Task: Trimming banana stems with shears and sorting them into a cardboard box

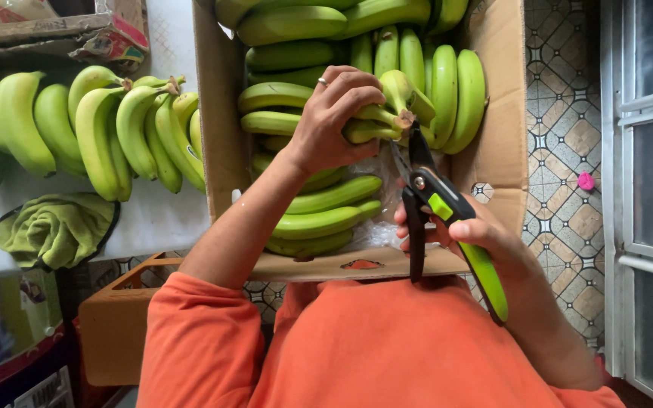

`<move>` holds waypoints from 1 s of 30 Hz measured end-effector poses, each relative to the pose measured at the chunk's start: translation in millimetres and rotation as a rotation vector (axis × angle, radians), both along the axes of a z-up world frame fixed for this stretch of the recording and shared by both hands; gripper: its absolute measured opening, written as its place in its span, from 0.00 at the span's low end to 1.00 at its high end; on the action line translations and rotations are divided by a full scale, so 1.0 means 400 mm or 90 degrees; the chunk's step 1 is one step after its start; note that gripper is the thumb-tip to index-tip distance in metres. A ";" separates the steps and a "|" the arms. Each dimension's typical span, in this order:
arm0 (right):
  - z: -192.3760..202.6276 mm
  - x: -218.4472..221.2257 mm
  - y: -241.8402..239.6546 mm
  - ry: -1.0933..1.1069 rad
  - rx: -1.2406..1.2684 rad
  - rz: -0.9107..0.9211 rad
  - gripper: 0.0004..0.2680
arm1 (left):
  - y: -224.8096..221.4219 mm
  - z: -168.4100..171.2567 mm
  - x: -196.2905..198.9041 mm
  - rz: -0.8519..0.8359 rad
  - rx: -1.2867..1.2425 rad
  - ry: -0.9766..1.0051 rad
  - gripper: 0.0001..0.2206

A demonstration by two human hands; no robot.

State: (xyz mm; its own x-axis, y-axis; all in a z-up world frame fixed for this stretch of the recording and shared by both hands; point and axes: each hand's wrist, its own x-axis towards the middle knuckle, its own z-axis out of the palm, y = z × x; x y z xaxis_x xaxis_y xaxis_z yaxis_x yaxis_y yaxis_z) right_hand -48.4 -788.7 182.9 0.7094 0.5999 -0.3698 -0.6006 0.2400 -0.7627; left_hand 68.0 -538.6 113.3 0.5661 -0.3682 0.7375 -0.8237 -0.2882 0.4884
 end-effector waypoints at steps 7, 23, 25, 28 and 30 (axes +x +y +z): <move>-0.011 -0.001 -0.005 0.007 -0.029 -0.004 0.29 | 0.008 0.004 0.009 -0.051 0.014 -0.030 0.13; -0.055 0.024 -0.053 0.127 0.083 0.025 0.29 | 0.020 -0.003 0.018 -0.055 0.149 -0.108 0.14; -0.056 0.027 -0.053 0.132 0.034 0.008 0.27 | 0.018 -0.003 0.018 -0.055 0.152 -0.110 0.14; -0.055 0.032 -0.055 0.137 -0.032 -0.003 0.25 | 0.017 -0.004 0.016 -0.053 0.163 -0.107 0.15; -0.051 0.038 -0.055 0.135 -0.048 0.003 0.25 | 0.018 -0.004 0.016 -0.052 0.170 -0.102 0.16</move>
